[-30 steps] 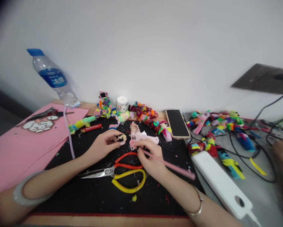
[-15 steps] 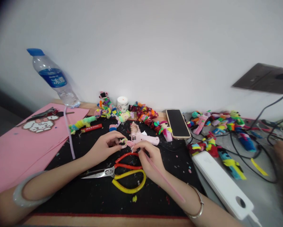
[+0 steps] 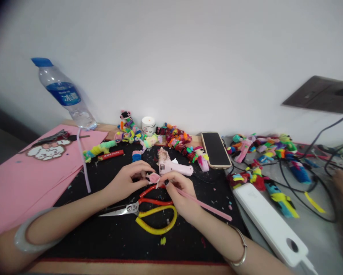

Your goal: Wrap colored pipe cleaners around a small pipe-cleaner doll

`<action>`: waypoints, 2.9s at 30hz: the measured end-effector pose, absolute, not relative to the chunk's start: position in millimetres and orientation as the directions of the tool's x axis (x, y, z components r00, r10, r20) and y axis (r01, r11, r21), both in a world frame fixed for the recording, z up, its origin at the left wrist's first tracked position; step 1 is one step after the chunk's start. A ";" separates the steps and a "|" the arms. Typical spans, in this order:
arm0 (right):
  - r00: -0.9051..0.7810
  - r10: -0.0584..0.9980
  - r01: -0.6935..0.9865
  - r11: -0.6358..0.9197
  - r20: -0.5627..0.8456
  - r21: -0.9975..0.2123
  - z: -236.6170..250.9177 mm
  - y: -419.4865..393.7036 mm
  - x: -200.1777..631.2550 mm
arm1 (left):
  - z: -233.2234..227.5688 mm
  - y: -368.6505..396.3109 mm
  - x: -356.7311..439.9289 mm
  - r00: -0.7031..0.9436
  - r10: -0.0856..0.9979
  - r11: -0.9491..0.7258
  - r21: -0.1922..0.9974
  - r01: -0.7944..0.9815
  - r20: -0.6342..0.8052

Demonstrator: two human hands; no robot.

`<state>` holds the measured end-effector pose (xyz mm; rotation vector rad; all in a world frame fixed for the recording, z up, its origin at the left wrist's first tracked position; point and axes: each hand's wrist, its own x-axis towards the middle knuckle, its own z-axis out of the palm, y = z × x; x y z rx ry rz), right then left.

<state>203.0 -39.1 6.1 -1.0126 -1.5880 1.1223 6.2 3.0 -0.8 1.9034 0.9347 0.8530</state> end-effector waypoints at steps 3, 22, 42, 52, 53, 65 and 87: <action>-0.247 0.947 0.115 0.240 0.207 -0.964 7.1 -38.2 202.5 | -0.8 2.3 6.1 0.500 0.837 -0.394 0.878 0.272 0.221; -0.241 0.948 0.178 0.252 0.206 -0.951 8.1 -39.9 200.4 | 1.0 1.1 5.5 0.541 0.795 -0.473 0.839 0.269 0.275; -0.261 0.935 0.160 0.287 0.240 -0.944 2.0 -42.2 201.3 | -2.5 -0.3 7.4 0.489 0.859 -0.306 0.918 0.252 0.152; -0.395 0.844 0.251 0.480 0.364 -0.841 7.5 -40.8 205.5 | -0.5 -0.5 8.2 0.496 0.851 -0.307 0.930 0.202 0.173; -0.405 0.831 0.250 0.501 0.381 -0.828 7.4 -41.1 205.7 | -0.1 -0.8 8.3 0.499 0.849 -0.308 0.931 0.196 0.176; -0.416 0.804 0.322 0.567 0.425 -0.758 7.7 -39.7 205.9 | 3.6 -2.8 9.5 0.463 0.861 -0.371 0.883 0.287 0.211; -0.415 0.826 0.376 0.538 0.382 -0.755 4.5 -39.8 204.1 | 5.6 -5.2 10.6 0.480 0.841 -0.433 0.842 0.321 0.249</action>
